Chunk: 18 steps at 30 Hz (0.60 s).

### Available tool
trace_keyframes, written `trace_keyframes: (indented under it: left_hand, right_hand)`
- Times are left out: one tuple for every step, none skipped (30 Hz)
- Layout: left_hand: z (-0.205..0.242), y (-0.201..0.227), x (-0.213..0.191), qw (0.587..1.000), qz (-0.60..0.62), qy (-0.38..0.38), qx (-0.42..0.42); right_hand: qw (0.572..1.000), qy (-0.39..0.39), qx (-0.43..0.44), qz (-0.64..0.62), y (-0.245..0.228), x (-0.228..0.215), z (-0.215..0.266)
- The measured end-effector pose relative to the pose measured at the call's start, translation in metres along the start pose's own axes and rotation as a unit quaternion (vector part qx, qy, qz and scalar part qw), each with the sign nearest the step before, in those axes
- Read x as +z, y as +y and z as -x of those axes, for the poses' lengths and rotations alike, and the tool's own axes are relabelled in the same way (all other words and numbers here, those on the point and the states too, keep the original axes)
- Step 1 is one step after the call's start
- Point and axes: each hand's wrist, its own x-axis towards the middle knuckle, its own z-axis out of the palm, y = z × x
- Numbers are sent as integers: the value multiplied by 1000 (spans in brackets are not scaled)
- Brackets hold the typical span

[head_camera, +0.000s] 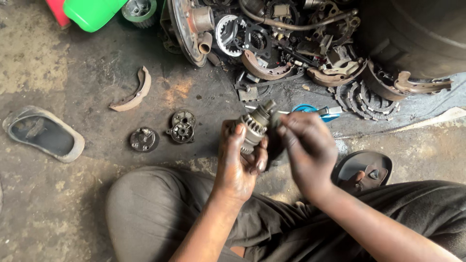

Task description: The person applies oil to a gear assembly using a blue oiler, rotates the part by hand, and wipes it with a cloth.

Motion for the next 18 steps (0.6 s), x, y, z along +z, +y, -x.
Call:
trace_keyframes:
  left_hand:
    - [-1, 1, 0, 1000, -13, 5, -6]
    - [-1, 3, 1, 1000, -25, 11, -12]
    - [-1, 5, 2, 999, -38, 18, -18]
    - [-1, 6, 2, 997, -71, 19, -38]
    - [-1, 7, 2, 993, -103, 20, -60]
    - [0, 6, 2, 987, -135, 20, -82]
    - [-1, 2, 3, 987, -115, 24, -105]
    - [-1, -2, 4, 987, -96, 28, -128]
    - [-1, -5, 3, 985, -78, 32, -148]
    - [0, -7, 2, 985, -38, 15, -165]
    - [0, -7, 0, 984, 2, -1, -179]
    - [1, -7, -2, 980, 42, -18, -192]
    - [1, -7, -2, 981, 41, 16, -188]
    - [0, -7, -3, 981, 40, 50, -184]
    - [-1, -7, -3, 979, 39, 84, -181]
    - [-2, -5, -4, 984, 15, 102, -144]
    - [-3, -4, -6, 987, -9, 120, -106]
    - [-5, -3, -10, 988, -33, 137, -68]
  right_hand:
    - [997, 8, 64, -42, 4, -1, -3]
    - [988, 15, 127, -83, 9, -3, -6]
    - [956, -8, 241, -164, 14, -4, -13]
    - [904, -32, 350, -242, 22, -6, -22]
    - [833, -52, 453, -313, 28, -7, -26]
    - [829, -75, 445, -332, 32, -6, -27]
    - [823, -97, 437, -349, 36, -5, -25]
    - [817, -119, 430, -366, 40, -6, -23]
    - [820, -134, 412, -375, 45, -7, -23]
    - [822, -149, 393, -384, 48, -11, -22]
    - [823, -166, 373, -394, 50, -12, -21]
    - [825, -167, 379, -385, 52, -12, -19]
    - [828, -167, 384, -374, 53, -11, -16]
    - [830, -168, 388, -363, 53, -12, -15]
    - [823, -171, 406, -358, 52, -13, -11]
    - [815, -175, 424, -353, 48, -14, -9]
    - [807, -178, 442, -348, 43, -13, -8]
    - [803, -162, 456, -348, 36, -11, -10]
